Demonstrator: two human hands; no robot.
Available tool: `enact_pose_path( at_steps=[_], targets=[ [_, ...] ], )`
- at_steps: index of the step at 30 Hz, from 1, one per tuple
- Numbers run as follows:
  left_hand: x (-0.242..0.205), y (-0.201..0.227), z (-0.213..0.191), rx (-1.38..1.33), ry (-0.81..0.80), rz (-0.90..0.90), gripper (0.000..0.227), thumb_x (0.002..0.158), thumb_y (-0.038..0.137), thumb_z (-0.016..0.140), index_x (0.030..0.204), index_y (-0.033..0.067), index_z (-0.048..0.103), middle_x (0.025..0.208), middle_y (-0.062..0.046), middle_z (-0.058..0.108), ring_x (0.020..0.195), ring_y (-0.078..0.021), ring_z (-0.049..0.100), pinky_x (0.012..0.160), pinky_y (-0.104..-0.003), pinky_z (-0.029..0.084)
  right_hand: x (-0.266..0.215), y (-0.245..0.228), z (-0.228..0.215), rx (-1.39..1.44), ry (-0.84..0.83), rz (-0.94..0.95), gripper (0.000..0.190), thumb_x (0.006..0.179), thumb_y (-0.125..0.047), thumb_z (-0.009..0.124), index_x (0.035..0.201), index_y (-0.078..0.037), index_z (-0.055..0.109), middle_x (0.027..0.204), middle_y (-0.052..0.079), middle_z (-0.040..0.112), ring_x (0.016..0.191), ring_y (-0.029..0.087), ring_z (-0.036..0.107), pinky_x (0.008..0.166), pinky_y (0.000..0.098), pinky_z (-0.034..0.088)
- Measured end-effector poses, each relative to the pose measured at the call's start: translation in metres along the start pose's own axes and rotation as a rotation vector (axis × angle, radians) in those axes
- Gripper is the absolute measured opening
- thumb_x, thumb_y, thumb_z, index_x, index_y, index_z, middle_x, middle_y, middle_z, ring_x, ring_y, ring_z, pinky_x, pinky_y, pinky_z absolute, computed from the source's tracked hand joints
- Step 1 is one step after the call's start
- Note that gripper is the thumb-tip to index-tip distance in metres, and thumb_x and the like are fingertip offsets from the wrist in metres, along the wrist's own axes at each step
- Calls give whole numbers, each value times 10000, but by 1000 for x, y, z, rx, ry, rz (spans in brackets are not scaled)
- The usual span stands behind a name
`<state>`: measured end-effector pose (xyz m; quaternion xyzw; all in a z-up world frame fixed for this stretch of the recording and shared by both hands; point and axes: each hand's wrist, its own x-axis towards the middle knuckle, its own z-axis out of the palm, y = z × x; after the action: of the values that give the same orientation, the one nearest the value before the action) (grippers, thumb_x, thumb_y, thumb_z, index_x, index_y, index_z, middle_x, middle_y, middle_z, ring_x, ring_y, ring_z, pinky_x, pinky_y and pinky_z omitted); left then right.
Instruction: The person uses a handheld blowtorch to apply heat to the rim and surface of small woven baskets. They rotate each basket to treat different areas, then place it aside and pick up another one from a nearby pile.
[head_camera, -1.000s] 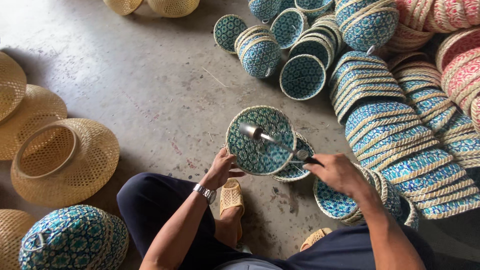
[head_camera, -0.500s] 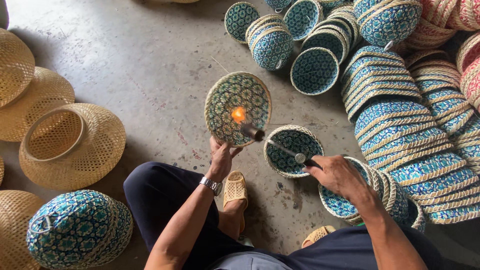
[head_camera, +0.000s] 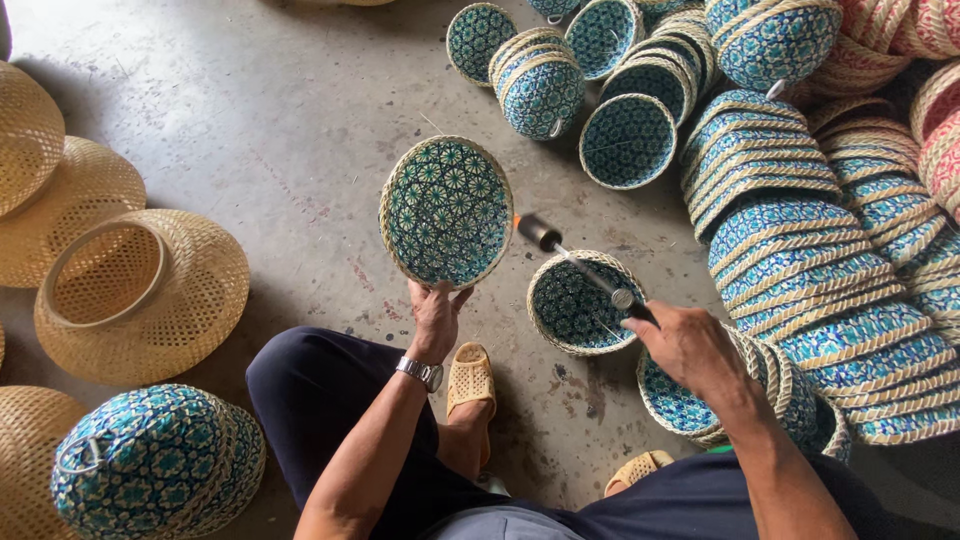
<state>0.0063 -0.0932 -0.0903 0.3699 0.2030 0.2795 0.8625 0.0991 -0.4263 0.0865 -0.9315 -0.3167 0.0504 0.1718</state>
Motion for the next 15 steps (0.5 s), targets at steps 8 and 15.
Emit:
enact_pose_path(
  at_steps=[8, 15],
  targets=[
    [-14, 13, 14, 56, 7, -92, 525, 866, -23, 497, 1340, 182, 401, 1283, -32, 570, 1133, -219, 611, 941, -538, 566, 1, 7, -9, 23, 19, 31, 320, 918, -371, 687, 980, -65, 755, 732, 198, 726, 666, 355, 724, 608, 446, 533],
    [-14, 12, 20, 125, -32, -143, 428, 907, 26, 505, 1306, 171, 450, 1247, -12, 601, 1107, -191, 620, 905, -493, 581, 2, 14, -12, 21, 121, -80, 311, 922, -338, 691, 957, -35, 754, 760, 213, 721, 667, 371, 712, 588, 460, 530]
  ],
)
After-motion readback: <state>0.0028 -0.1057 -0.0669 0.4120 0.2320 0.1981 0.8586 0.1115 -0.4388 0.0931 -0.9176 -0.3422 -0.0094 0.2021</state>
